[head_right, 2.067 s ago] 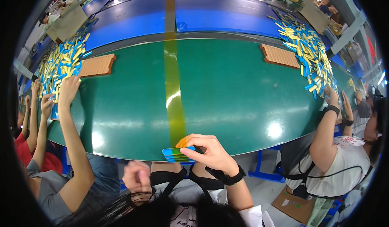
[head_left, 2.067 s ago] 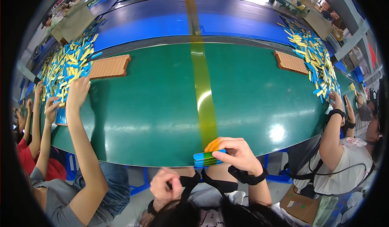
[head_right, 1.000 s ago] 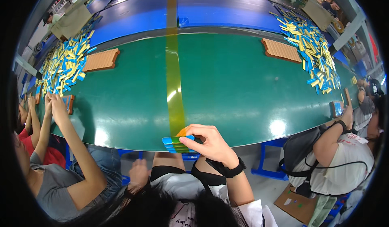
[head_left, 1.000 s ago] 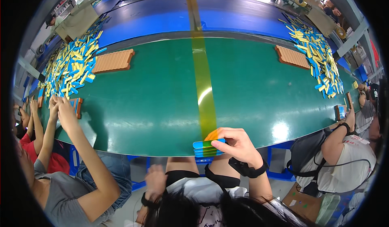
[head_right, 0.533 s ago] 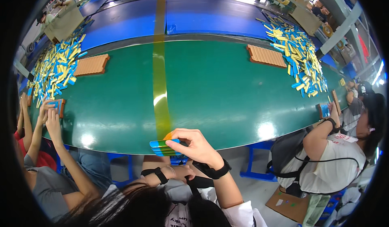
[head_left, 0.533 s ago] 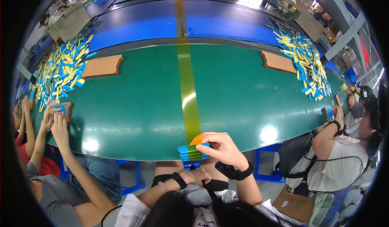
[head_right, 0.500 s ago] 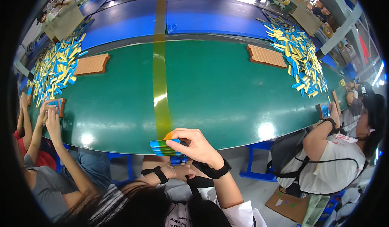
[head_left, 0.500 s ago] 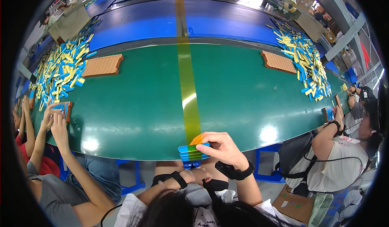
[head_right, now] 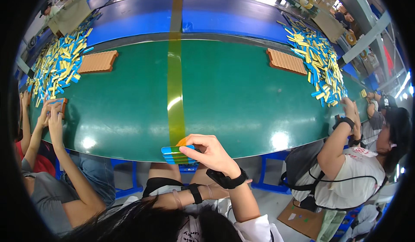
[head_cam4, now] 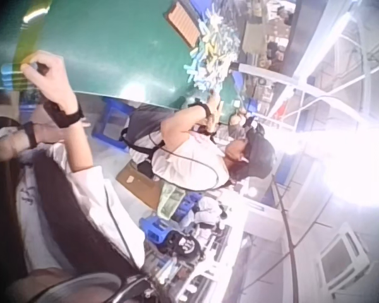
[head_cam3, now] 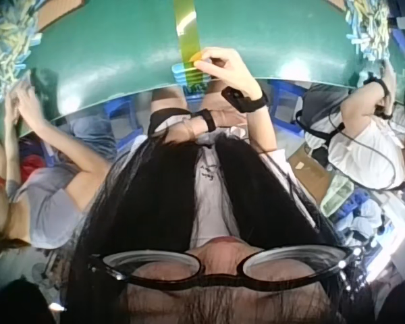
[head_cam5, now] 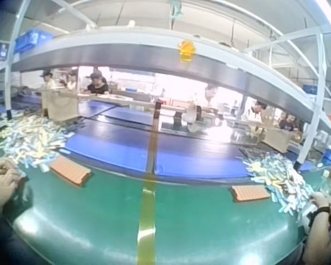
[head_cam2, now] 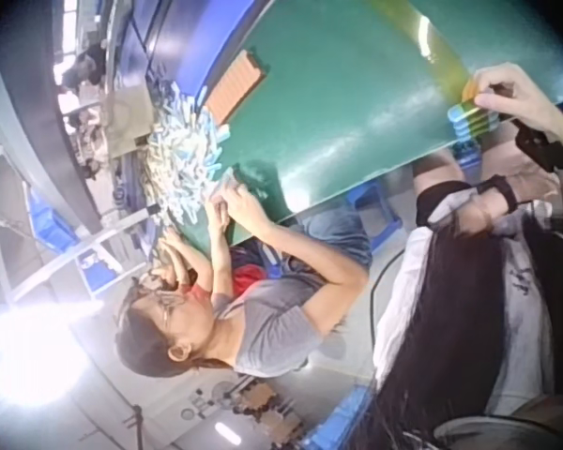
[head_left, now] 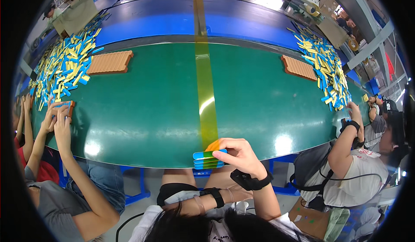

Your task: Manually assembling blue and yellow plastic strips onto a carrier strip using adhesive tape on a factory workbench.

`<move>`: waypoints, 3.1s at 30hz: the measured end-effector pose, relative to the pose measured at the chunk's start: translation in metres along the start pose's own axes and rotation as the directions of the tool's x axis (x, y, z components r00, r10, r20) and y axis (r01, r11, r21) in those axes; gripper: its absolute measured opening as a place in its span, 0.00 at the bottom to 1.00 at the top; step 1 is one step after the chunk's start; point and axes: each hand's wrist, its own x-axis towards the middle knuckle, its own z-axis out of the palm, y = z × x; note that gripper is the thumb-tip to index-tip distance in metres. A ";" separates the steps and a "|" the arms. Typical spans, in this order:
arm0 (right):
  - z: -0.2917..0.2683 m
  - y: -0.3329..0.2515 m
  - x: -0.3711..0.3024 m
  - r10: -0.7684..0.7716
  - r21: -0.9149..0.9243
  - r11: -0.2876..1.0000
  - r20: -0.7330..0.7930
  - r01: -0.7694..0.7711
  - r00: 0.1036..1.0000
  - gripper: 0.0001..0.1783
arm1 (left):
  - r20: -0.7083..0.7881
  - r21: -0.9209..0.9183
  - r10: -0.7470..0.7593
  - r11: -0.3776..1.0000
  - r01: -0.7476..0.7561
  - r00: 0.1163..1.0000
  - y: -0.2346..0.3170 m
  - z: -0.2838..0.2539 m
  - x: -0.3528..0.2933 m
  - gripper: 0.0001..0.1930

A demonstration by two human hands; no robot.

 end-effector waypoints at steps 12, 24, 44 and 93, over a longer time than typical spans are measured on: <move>-0.004 -0.007 0.000 0.070 -0.026 0.997 0.003 -0.070 0.998 0.06 | 0.084 -0.050 -0.096 0.994 0.100 0.992 0.007 0.023 -0.027 0.18; -0.002 -0.002 -0.003 0.066 0.074 0.995 -0.022 -0.064 0.998 0.06 | -0.229 -0.723 -0.288 0.690 0.036 0.930 0.057 -0.007 -0.026 0.31; 0.007 -0.004 -0.001 -0.105 -0.294 0.953 -0.080 0.078 0.991 0.09 | -0.031 -0.806 -0.290 0.572 0.148 0.956 0.077 -0.020 -0.021 0.24; 0.053 -0.029 -0.057 0.308 0.257 0.942 -0.412 -0.215 0.858 0.10 | -0.836 0.323 -0.085 0.723 0.611 0.542 0.141 -0.071 -0.082 0.27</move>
